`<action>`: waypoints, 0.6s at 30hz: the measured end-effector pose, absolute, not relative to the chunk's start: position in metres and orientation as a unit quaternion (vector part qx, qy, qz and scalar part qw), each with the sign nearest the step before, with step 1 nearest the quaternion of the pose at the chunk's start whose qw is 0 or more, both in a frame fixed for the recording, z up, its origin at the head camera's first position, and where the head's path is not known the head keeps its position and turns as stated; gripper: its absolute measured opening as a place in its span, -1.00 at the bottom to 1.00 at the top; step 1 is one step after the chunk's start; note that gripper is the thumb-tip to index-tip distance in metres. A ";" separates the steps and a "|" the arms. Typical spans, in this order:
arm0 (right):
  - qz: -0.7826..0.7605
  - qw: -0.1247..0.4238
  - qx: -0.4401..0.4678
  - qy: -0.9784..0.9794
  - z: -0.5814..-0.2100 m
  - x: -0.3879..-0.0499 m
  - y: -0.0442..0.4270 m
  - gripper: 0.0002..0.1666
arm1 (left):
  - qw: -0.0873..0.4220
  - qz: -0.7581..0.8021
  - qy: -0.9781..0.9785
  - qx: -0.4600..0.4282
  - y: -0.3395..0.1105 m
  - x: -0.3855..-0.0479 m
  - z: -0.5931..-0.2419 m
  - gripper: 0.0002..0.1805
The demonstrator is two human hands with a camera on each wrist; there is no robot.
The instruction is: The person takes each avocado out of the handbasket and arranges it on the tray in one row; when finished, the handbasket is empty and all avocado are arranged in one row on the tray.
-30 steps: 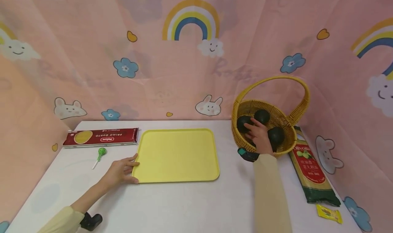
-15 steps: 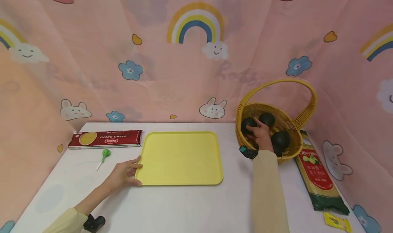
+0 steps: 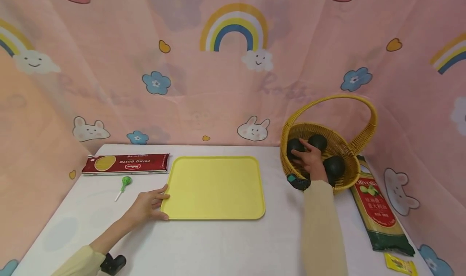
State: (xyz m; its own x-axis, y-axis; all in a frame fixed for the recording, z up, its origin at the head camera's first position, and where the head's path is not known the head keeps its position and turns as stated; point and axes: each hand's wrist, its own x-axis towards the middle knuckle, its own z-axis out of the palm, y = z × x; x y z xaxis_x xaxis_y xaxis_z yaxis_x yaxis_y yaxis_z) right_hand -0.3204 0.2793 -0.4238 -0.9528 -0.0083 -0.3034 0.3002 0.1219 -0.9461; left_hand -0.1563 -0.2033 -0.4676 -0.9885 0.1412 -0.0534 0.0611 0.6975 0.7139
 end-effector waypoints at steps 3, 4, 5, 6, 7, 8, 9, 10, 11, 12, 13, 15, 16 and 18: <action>-0.661 0.115 0.077 0.737 -0.421 -0.318 0.280 -0.15 | 0.053 0.379 0.922 0.057 -0.203 -0.156 -0.466 -0.27; -0.664 0.114 0.071 0.736 -0.419 -0.316 0.280 -0.15 | 0.053 0.377 0.923 0.058 -0.203 -0.156 -0.466 -0.27; -0.668 0.113 0.065 0.733 -0.417 -0.315 0.280 -0.15 | 0.052 0.371 0.925 0.060 -0.203 -0.156 -0.466 -0.27; -0.672 0.111 0.063 0.730 -0.415 -0.314 0.280 -0.15 | 0.052 0.366 0.927 0.061 -0.203 -0.156 -0.466 -0.27; -0.677 0.110 0.061 0.725 -0.414 -0.312 0.281 -0.15 | 0.051 0.359 0.930 0.062 -0.204 -0.156 -0.465 -0.27; -0.679 0.109 0.057 0.723 -0.412 -0.311 0.281 -0.15 | 0.054 0.356 0.931 0.058 -0.204 -0.156 -0.465 -0.27; -0.684 0.107 0.054 0.719 -0.410 -0.309 0.281 -0.15 | 0.054 0.353 0.932 0.057 -0.204 -0.156 -0.465 -0.27; -0.691 0.106 0.053 0.713 -0.408 -0.307 0.282 -0.14 | 0.055 0.349 0.934 0.056 -0.204 -0.157 -0.465 -0.27; -0.695 0.106 0.049 0.710 -0.407 -0.306 0.283 -0.14 | 0.056 0.347 0.934 0.055 -0.204 -0.157 -0.464 -0.27; -0.696 0.105 0.044 0.709 -0.406 -0.304 0.285 -0.14 | 0.058 0.347 0.934 0.055 -0.204 -0.157 -0.464 -0.26; -0.702 0.106 0.040 0.703 -0.405 -0.301 0.287 -0.14 | 0.059 0.347 0.934 0.055 -0.203 -0.157 -0.463 -0.26; -0.710 0.109 0.026 0.696 -0.403 -0.295 0.291 -0.13 | 0.065 0.352 0.932 0.051 -0.202 -0.157 -0.462 -0.26; -0.715 0.110 0.019 0.690 -0.402 -0.291 0.292 -0.12 | 0.068 0.353 0.932 0.051 -0.201 -0.157 -0.462 -0.26; -0.719 0.105 0.002 0.687 -0.400 -0.282 0.295 -0.12 | 0.075 0.356 0.930 0.047 -0.200 -0.157 -0.461 -0.26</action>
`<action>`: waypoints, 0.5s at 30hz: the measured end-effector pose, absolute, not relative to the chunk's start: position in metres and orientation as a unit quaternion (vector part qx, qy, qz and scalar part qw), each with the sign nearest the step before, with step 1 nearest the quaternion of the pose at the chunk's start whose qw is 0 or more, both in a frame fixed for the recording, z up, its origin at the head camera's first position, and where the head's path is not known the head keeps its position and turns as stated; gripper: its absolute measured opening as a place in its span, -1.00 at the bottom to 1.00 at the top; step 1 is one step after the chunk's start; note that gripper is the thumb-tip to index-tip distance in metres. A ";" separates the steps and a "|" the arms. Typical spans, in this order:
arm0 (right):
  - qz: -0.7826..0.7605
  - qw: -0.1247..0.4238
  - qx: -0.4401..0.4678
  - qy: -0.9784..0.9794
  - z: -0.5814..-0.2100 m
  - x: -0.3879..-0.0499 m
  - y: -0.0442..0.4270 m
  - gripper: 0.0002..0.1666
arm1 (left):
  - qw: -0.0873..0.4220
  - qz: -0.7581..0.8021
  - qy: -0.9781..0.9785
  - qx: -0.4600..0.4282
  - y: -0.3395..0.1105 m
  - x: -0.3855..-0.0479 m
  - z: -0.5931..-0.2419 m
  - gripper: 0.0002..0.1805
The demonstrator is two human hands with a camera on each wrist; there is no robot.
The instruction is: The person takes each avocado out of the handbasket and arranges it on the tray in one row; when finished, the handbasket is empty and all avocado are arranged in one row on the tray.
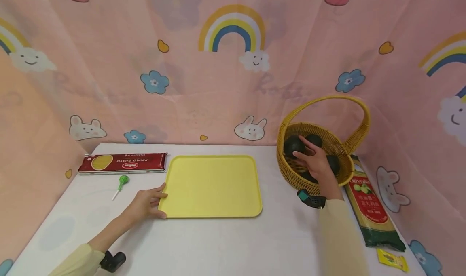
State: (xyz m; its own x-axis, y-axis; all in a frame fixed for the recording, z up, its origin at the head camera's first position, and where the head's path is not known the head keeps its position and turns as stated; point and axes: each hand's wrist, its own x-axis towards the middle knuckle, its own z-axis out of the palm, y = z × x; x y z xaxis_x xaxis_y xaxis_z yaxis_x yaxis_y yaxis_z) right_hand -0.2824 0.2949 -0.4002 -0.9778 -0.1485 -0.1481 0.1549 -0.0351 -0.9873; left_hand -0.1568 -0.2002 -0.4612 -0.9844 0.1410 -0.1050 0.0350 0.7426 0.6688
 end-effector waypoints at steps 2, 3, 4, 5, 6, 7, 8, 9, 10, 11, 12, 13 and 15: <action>-0.732 0.098 -0.011 0.675 -0.400 -0.273 0.296 -0.12 | 0.077 0.354 0.931 0.045 -0.200 -0.156 -0.462 -0.26; -0.739 0.092 -0.019 0.667 -0.399 -0.268 0.296 -0.12 | 0.075 0.349 0.933 0.048 -0.200 -0.156 -0.462 -0.26; -0.747 0.088 -0.022 0.659 -0.398 -0.264 0.295 -0.12 | 0.072 0.346 0.934 0.051 -0.200 -0.156 -0.463 -0.26; -0.753 0.082 -0.027 0.652 -0.397 -0.259 0.295 -0.13 | 0.068 0.342 0.936 0.055 -0.200 -0.156 -0.463 -0.26; -0.762 0.078 -0.031 0.642 -0.396 -0.254 0.294 -0.14 | 0.064 0.338 0.937 0.060 -0.200 -0.156 -0.463 -0.26; -0.771 0.077 -0.033 0.632 -0.394 -0.249 0.293 -0.15 | 0.060 0.334 0.938 0.065 -0.201 -0.156 -0.463 -0.26; -0.775 0.075 -0.037 0.626 -0.393 -0.244 0.291 -0.15 | 0.059 0.334 0.938 0.069 -0.201 -0.156 -0.463 -0.26; -0.778 0.072 -0.041 0.622 -0.392 -0.239 0.289 -0.16 | 0.057 0.332 0.939 0.072 -0.201 -0.156 -0.463 -0.26; -0.782 0.071 -0.042 0.617 -0.391 -0.235 0.287 -0.17 | 0.056 0.333 0.938 0.073 -0.202 -0.156 -0.463 -0.26; -0.783 0.068 -0.046 0.617 -0.391 -0.230 0.284 -0.17 | 0.054 0.332 0.939 0.074 -0.202 -0.157 -0.463 -0.27; -0.784 0.066 -0.050 0.615 -0.390 -0.226 0.280 -0.18 | 0.053 0.331 0.939 0.075 -0.202 -0.157 -0.463 -0.27; -0.785 0.065 -0.054 0.614 -0.391 -0.222 0.276 -0.19 | 0.050 0.330 0.940 0.077 -0.202 -0.157 -0.463 -0.27; -0.782 0.060 -0.064 0.616 -0.392 -0.215 0.268 -0.20 | 0.044 0.327 0.940 0.082 -0.202 -0.157 -0.464 -0.28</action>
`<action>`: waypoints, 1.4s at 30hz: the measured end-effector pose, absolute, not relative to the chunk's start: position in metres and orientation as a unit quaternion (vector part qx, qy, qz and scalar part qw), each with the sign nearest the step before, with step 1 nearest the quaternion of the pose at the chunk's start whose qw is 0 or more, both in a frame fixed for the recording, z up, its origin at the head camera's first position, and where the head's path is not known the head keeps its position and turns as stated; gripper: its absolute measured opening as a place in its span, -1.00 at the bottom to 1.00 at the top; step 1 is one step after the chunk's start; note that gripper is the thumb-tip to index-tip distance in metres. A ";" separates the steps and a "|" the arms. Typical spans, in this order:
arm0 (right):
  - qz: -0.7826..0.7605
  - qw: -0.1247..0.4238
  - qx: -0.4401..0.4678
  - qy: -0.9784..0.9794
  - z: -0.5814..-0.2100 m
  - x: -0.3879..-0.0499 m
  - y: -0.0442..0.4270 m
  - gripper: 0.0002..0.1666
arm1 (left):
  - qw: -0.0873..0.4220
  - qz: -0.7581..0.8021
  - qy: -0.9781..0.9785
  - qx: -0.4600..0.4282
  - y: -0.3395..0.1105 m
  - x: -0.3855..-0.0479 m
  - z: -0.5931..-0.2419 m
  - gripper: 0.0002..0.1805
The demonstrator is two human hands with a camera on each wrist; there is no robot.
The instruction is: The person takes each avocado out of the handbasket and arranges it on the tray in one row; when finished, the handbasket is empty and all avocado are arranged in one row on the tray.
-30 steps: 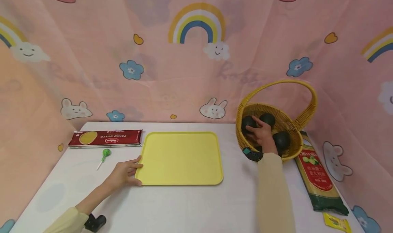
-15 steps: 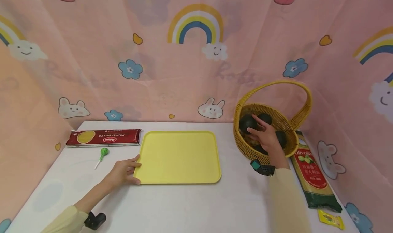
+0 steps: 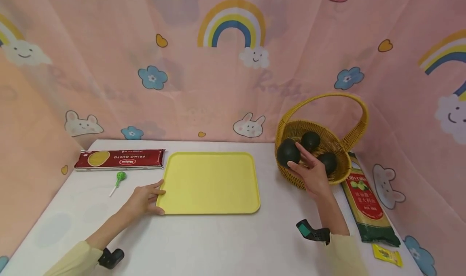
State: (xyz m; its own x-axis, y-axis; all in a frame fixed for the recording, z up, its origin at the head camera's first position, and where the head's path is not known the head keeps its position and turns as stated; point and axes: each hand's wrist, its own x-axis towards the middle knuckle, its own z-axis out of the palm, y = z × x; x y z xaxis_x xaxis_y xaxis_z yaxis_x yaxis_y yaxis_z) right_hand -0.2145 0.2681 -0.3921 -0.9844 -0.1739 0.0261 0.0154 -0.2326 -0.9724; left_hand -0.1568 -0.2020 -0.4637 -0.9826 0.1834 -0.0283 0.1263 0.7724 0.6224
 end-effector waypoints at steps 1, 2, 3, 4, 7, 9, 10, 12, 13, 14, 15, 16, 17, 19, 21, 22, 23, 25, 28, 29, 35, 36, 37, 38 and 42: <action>-0.784 0.061 -0.066 0.614 -0.393 -0.211 0.263 -0.20 | 0.040 0.327 0.940 0.085 -0.202 -0.157 -0.463 -0.28; -0.782 0.059 -0.070 0.616 -0.394 -0.209 0.259 -0.20 | 0.037 0.327 0.940 0.090 -0.203 -0.157 -0.463 -0.29; -0.782 0.057 -0.072 0.617 -0.396 -0.206 0.254 -0.21 | 0.035 0.330 0.939 0.094 -0.203 -0.157 -0.463 -0.29; -0.779 0.055 -0.072 0.620 -0.398 -0.204 0.249 -0.21 | 0.033 0.331 0.938 0.100 -0.203 -0.157 -0.463 -0.29; -0.772 0.054 -0.073 0.629 -0.406 -0.201 0.232 -0.21 | 0.028 0.333 0.936 0.107 -0.203 -0.157 -0.463 -0.29; -0.765 0.056 -0.074 0.637 -0.412 -0.202 0.220 -0.20 | 0.029 0.332 0.937 0.105 -0.202 -0.157 -0.463 -0.29; -0.764 0.061 -0.073 0.638 -0.416 -0.203 0.214 -0.19 | 0.029 0.327 0.939 0.105 -0.202 -0.157 -0.464 -0.29; -0.766 0.072 -0.071 0.635 -0.423 -0.206 0.203 -0.18 | 0.029 0.324 0.940 0.104 -0.202 -0.157 -0.464 -0.29; -0.767 0.078 -0.070 0.633 -0.426 -0.208 0.197 -0.18 | 0.030 0.326 0.939 0.105 -0.202 -0.157 -0.464 -0.29; -0.769 0.084 -0.070 0.629 -0.429 -0.210 0.192 -0.17 | 0.029 0.326 0.939 0.110 -0.203 -0.157 -0.464 -0.29; -0.772 0.088 -0.070 0.626 -0.432 -0.212 0.187 -0.17 | 0.029 0.325 0.938 0.114 -0.203 -0.158 -0.465 -0.29; -0.774 0.092 -0.071 0.622 -0.435 -0.214 0.181 -0.18 | 0.027 0.324 0.938 0.120 -0.203 -0.158 -0.465 -0.29; -0.777 0.095 -0.072 0.618 -0.437 -0.216 0.176 -0.18 | 0.025 0.323 0.938 0.126 -0.203 -0.158 -0.465 -0.29; -0.779 0.096 -0.076 0.614 -0.441 -0.220 0.164 -0.18 | 0.025 0.321 0.938 0.129 -0.204 -0.158 -0.466 -0.29; -0.781 0.092 -0.076 0.613 -0.445 -0.225 0.152 -0.19 | 0.023 0.315 0.940 0.129 -0.204 -0.158 -0.466 -0.29; -0.781 0.089 -0.075 0.613 -0.447 -0.227 0.145 -0.19 | 0.023 0.315 0.940 0.128 -0.204 -0.158 -0.466 -0.29; -0.783 0.088 -0.073 0.611 -0.448 -0.229 0.139 -0.20 | 0.022 0.313 0.941 0.129 -0.205 -0.158 -0.465 -0.29; -0.786 0.086 -0.070 0.608 -0.451 -0.234 0.126 -0.21 | 0.017 0.311 0.941 0.134 -0.205 -0.159 -0.465 -0.30; -0.792 0.087 -0.068 0.601 -0.457 -0.240 0.107 -0.24 | 0.011 0.306 0.942 0.139 -0.205 -0.159 -0.463 -0.31; -0.793 0.089 -0.068 0.599 -0.459 -0.242 0.101 -0.24 | 0.010 0.304 0.942 0.138 -0.205 -0.159 -0.462 -0.31; -0.789 0.101 -0.079 0.601 -0.474 -0.253 0.066 -0.27 | 0.022 0.307 0.945 0.115 -0.204 -0.158 -0.459 -0.30; -0.790 0.102 -0.082 0.598 -0.476 -0.255 0.061 -0.28 | 0.023 0.306 0.945 0.113 -0.204 -0.158 -0.458 -0.30; -0.792 0.103 -0.080 0.597 -0.477 -0.256 0.055 -0.28 | 0.024 0.304 0.946 0.112 -0.203 -0.159 -0.458 -0.30; -0.792 0.105 -0.082 0.595 -0.479 -0.258 0.051 -0.29 | 0.025 0.304 0.946 0.111 -0.203 -0.159 -0.458 -0.29; -0.788 0.116 -0.096 0.597 -0.486 -0.261 0.033 -0.29 | 0.025 0.294 0.948 0.120 -0.203 -0.158 -0.459 -0.29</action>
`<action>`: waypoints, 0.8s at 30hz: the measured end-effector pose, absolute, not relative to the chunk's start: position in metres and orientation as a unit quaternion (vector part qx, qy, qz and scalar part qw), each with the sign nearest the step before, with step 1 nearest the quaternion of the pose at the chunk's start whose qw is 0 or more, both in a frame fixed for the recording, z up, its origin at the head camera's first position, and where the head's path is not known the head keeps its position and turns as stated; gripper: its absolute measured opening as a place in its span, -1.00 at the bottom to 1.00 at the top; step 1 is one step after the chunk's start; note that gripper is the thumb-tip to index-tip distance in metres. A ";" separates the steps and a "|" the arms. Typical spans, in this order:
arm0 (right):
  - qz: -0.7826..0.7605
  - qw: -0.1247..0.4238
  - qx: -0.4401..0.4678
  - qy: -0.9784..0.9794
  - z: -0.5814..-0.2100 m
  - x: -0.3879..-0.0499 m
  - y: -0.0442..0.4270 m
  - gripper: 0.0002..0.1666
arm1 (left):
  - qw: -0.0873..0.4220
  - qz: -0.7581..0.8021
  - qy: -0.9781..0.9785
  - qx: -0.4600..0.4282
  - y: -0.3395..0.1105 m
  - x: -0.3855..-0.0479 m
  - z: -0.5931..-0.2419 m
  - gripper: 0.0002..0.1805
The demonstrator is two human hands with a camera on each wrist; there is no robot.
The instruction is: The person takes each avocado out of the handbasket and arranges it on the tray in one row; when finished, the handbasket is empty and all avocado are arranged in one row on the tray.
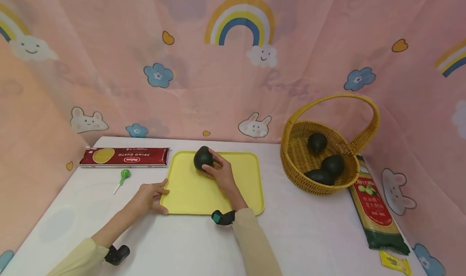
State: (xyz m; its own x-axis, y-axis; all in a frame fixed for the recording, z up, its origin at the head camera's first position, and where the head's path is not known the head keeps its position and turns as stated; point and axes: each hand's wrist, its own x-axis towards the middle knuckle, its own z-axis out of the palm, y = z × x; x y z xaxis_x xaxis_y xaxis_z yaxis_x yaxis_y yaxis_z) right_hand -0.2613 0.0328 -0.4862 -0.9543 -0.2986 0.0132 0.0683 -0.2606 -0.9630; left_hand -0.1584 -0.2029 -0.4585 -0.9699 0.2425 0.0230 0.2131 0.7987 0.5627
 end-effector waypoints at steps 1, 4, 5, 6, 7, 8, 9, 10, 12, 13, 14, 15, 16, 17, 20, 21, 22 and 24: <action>-0.784 0.119 -0.101 0.600 -0.488 -0.262 0.028 -0.29 | 0.026 0.292 0.949 0.120 -0.203 -0.158 -0.459 -0.29; -0.770 0.119 -0.117 0.616 -0.489 -0.262 0.015 -0.29 | 0.029 0.286 0.950 0.120 -0.203 -0.158 -0.459 -0.28; -0.765 0.117 -0.120 0.622 -0.490 -0.262 0.010 -0.29 | 0.031 0.287 0.950 0.119 -0.203 -0.158 -0.459 -0.28; -0.759 0.115 -0.123 0.629 -0.490 -0.262 0.005 -0.29 | 0.034 0.289 0.950 0.115 -0.202 -0.157 -0.459 -0.29; -0.753 0.111 -0.125 0.636 -0.490 -0.262 0.001 -0.28 | 0.034 0.289 0.950 0.116 -0.202 -0.157 -0.459 -0.29; -0.747 0.106 -0.130 0.643 -0.490 -0.262 -0.002 -0.29 | 0.034 0.290 0.949 0.117 -0.202 -0.158 -0.459 -0.29; -0.740 0.099 -0.131 0.652 -0.490 -0.263 -0.005 -0.29 | 0.032 0.289 0.949 0.120 -0.202 -0.158 -0.459 -0.29; -0.736 0.093 -0.132 0.658 -0.490 -0.263 -0.008 -0.29 | 0.033 0.291 0.949 0.118 -0.202 -0.158 -0.459 -0.30; -0.728 0.083 -0.138 0.666 -0.490 -0.265 -0.012 -0.30 | 0.031 0.292 0.949 0.118 -0.201 -0.158 -0.460 -0.30; -0.727 0.080 -0.140 0.668 -0.490 -0.265 -0.014 -0.30 | 0.029 0.292 0.949 0.119 -0.201 -0.158 -0.460 -0.30; -0.727 0.079 -0.140 0.668 -0.489 -0.266 -0.016 -0.30 | 0.029 0.291 0.949 0.118 -0.201 -0.158 -0.460 -0.30; -0.729 0.083 -0.137 0.666 -0.488 -0.266 -0.017 -0.30 | 0.029 0.291 0.949 0.117 -0.202 -0.158 -0.460 -0.31; -0.731 0.089 -0.136 0.663 -0.487 -0.267 -0.019 -0.30 | 0.029 0.292 0.949 0.115 -0.202 -0.157 -0.460 -0.31; -0.732 0.095 -0.136 0.661 -0.487 -0.267 -0.020 -0.30 | 0.028 0.291 0.950 0.115 -0.202 -0.157 -0.460 -0.31; -0.726 0.111 -0.134 0.665 -0.484 -0.269 -0.025 -0.31 | 0.025 0.283 0.952 0.116 -0.203 -0.157 -0.459 -0.30; -0.724 0.113 -0.133 0.668 -0.484 -0.270 -0.027 -0.31 | 0.024 0.280 0.952 0.117 -0.203 -0.157 -0.459 -0.31; -0.721 0.112 -0.134 0.671 -0.483 -0.271 -0.029 -0.31 | 0.022 0.280 0.953 0.115 -0.203 -0.157 -0.459 -0.31; -0.714 0.108 -0.139 0.678 -0.482 -0.274 -0.034 -0.32 | 0.024 0.282 0.953 0.106 -0.203 -0.158 -0.459 -0.31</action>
State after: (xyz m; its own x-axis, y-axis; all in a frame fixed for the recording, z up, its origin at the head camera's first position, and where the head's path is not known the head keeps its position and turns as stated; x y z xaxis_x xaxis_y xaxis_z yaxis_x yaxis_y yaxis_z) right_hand -0.2736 -0.0341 -0.4825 -0.9379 -0.3429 0.0529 -0.0350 -0.0583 -0.9977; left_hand -0.1576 -0.2031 -0.4586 -0.9762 0.2164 0.0146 0.1896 0.8188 0.5418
